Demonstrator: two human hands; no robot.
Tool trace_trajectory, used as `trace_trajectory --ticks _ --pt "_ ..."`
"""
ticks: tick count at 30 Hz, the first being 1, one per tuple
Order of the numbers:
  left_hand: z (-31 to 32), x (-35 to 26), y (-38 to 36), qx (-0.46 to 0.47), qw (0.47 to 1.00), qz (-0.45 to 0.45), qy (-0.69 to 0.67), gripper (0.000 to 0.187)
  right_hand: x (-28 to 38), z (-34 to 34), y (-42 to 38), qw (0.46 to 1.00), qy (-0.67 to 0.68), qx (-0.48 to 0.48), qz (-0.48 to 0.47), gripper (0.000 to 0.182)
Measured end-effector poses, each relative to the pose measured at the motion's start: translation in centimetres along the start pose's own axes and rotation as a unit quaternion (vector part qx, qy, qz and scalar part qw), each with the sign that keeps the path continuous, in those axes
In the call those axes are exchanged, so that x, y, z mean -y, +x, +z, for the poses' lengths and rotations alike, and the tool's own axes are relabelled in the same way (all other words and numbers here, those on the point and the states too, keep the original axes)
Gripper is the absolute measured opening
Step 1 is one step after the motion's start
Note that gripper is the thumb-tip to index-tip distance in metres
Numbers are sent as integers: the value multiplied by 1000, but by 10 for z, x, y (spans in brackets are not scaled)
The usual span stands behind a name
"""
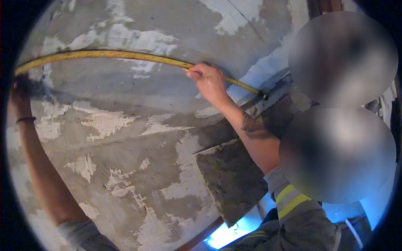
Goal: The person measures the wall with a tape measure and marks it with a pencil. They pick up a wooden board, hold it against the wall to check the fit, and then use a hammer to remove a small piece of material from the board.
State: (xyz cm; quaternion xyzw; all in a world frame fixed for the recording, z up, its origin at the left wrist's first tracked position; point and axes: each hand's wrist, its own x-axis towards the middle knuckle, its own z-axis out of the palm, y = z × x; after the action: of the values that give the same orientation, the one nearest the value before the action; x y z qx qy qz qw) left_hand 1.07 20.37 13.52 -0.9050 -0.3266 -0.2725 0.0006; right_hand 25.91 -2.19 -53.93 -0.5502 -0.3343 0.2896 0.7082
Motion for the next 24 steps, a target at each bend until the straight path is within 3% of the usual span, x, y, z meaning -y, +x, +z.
trace_trajectory --ticks 2,4,7,10,13,14,16,17,19,21,22,24 --pt "35 -48 -22 -16 974 102 204 34 -5 1 -1 999 13 -4 -31 16" --pt "48 -75 -23 -106 993 -34 -33 29 -5 0 -2 999 22 -12 -25 15" --pt "28 -63 -3 -151 972 -92 -154 27 -6 1 -3 999 35 -18 -23 14" --pt "26 -68 -2 -81 980 -64 -173 29 -10 4 -3 999 39 -20 -24 13" --pt "90 -112 -33 -91 989 -39 -111 27 -9 5 -2 999 36 -24 -25 12" --pt "107 -127 -40 -134 985 -54 -90 26 -8 5 -2 999 38 -31 -22 12" --pt "106 -127 -45 -174 980 -69 -68 26 -5 5 -2 999 22 -26 -30 12" --pt "91 -111 -45 -130 988 17 79 24 -5 5 -2 999 6 -20 -39 13" --pt "79 -101 -41 -83 966 103 221 23 -5 7 -2 999 -3 -8 -35 13" --pt "95 -114 -46 -129 987 20 96 24 -4 6 -2 999 -11 4 -32 13" --pt "130 -138 -57 -195 979 -46 -21 25 -2 3 -3 999 9 -4 -33 11" --pt "211 -199 -85 -275 954 -87 -79 27 -1 2 -3 999 29 -12 -34 11"
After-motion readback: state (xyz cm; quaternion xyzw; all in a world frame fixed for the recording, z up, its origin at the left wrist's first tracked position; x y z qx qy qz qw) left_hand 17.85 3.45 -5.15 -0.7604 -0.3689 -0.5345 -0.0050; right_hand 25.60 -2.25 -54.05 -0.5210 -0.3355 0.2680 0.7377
